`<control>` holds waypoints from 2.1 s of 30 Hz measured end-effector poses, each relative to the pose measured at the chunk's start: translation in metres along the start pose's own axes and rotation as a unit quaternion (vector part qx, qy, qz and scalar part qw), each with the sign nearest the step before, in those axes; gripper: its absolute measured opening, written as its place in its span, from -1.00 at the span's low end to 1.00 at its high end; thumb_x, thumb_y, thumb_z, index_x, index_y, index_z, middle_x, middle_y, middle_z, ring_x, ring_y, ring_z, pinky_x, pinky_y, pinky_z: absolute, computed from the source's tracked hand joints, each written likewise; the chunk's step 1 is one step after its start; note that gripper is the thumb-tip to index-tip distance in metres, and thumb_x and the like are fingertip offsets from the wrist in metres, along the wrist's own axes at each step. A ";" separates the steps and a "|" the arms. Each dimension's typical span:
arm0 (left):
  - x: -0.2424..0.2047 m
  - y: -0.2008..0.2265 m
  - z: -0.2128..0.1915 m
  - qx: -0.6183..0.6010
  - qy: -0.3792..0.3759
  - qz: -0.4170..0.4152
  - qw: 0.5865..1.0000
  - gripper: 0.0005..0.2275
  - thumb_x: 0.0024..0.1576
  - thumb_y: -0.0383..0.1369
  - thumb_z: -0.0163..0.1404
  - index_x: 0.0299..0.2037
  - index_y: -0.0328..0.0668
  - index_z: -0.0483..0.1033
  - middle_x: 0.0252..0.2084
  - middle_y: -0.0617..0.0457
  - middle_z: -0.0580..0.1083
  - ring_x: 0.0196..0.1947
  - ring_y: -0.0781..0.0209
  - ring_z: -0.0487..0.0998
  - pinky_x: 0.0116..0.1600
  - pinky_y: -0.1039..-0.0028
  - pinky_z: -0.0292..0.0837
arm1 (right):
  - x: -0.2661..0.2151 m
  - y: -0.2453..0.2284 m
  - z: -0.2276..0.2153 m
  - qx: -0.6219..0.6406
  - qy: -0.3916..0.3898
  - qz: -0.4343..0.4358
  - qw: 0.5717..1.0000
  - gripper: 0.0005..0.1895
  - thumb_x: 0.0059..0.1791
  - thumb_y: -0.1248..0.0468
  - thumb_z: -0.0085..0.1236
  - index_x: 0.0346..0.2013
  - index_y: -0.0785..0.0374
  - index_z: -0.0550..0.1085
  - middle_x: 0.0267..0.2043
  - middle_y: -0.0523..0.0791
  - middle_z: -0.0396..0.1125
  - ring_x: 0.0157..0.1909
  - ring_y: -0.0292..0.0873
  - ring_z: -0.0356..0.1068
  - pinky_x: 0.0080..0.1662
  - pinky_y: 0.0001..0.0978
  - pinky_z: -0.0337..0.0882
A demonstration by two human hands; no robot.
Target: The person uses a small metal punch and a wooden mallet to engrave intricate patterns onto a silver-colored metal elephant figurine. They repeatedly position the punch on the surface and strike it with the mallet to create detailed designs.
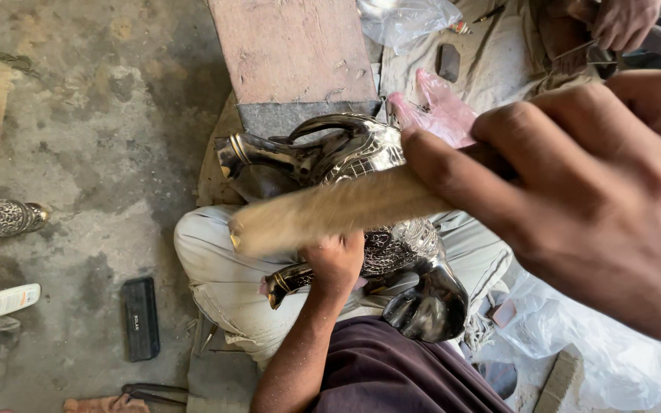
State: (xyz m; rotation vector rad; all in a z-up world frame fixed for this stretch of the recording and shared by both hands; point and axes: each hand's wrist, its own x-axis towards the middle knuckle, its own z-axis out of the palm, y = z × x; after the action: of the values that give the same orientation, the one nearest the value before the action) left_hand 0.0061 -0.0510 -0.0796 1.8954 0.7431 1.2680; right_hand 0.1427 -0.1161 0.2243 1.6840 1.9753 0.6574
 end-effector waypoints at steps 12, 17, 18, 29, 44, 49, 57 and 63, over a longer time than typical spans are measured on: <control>0.036 0.024 -0.016 -0.049 -0.083 -0.138 0.986 -0.80 0.22 -0.32 0.18 -0.23 -0.35 0.53 -0.40 0.01 0.60 -0.58 0.25 0.52 -0.48 0.51 0.34 | -0.017 0.012 0.028 0.242 -0.013 0.172 0.955 -0.53 0.02 0.38 0.23 0.23 0.13 0.43 -0.13 -0.05 0.43 -0.09 -0.06 0.42 0.03 -0.17 0.41; 0.076 0.039 -0.029 -0.082 -0.158 0.009 0.984 -0.81 0.32 -0.30 0.10 0.02 -0.18 0.45 -0.20 0.06 0.60 -0.23 0.24 0.69 -0.22 0.47 0.60 | -0.037 0.015 0.046 0.300 -0.016 0.226 0.926 -0.54 -0.02 0.40 0.24 0.19 0.25 0.43 -0.08 -0.01 0.41 -0.07 -0.05 0.45 0.01 -0.20 0.48; 0.083 0.040 -0.030 -0.098 -0.180 0.016 0.979 -0.80 0.33 -0.31 0.09 0.06 -0.15 0.42 -0.18 0.10 0.61 -0.18 0.24 0.71 -0.19 0.47 0.63 | -0.040 0.014 0.050 0.312 -0.024 0.237 0.920 -0.53 -0.04 0.42 0.25 0.18 0.29 0.44 -0.09 0.00 0.40 -0.07 -0.04 0.46 0.02 -0.19 0.49; 0.113 0.045 -0.027 -0.026 -0.356 0.089 0.930 -0.66 0.24 -0.59 -0.04 0.18 -0.01 0.40 -0.19 0.13 0.63 -0.27 0.25 0.70 -0.37 0.55 0.63 | -0.091 -0.024 0.099 0.399 0.014 0.453 0.797 -0.65 -0.05 0.28 0.26 -0.03 0.25 0.39 -0.25 -0.16 0.40 -0.22 -0.18 0.42 -0.12 -0.30 0.41; 0.080 0.044 -0.033 -0.118 -0.155 -0.021 0.981 -0.82 0.33 -0.37 0.08 -0.05 -0.33 0.39 -0.16 0.02 0.55 -0.15 0.29 0.69 -0.18 0.56 0.70 | -0.051 -0.018 0.112 -0.004 -0.134 0.235 0.963 -0.71 0.05 0.21 0.26 0.06 -0.18 0.57 -0.29 -0.27 0.50 -0.32 -0.28 0.44 -0.14 -0.36 0.42; 0.076 0.043 -0.030 -0.125 -0.137 -0.016 0.983 -0.84 0.35 -0.36 0.07 -0.06 -0.29 0.39 -0.12 0.02 0.53 -0.13 0.30 0.69 -0.16 0.57 0.69 | -0.036 0.009 0.082 0.329 -0.011 0.268 0.905 -0.63 0.03 0.32 0.25 0.13 0.20 0.46 -0.08 -0.05 0.44 -0.12 -0.11 0.46 -0.11 -0.24 0.49; 0.100 0.051 -0.035 -0.068 -0.227 0.020 0.971 -0.79 0.34 -0.28 0.03 0.08 -0.17 0.41 -0.14 -0.01 0.58 -0.20 0.13 0.67 -0.21 0.38 0.60 | -0.039 0.018 0.068 0.284 -0.003 0.235 0.930 -0.61 -0.10 0.53 0.29 0.01 0.41 0.47 -0.21 0.08 0.44 -0.23 0.01 0.48 -0.12 -0.15 0.50; 0.091 0.043 -0.028 -0.080 -0.242 0.006 0.967 -0.79 0.31 -0.30 0.05 0.08 -0.16 0.44 -0.15 0.03 0.58 -0.18 0.21 0.68 -0.23 0.49 0.67 | -0.049 0.005 0.067 0.347 -0.018 0.349 0.871 -0.58 -0.03 0.31 0.24 0.10 0.25 0.39 -0.18 -0.10 0.41 -0.15 -0.18 0.40 -0.08 -0.30 0.41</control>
State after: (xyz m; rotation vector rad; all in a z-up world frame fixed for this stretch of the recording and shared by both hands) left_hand 0.0142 0.0030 0.0100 1.9638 0.3605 0.7900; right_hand 0.1953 -0.1597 0.1775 2.8773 1.6273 0.0943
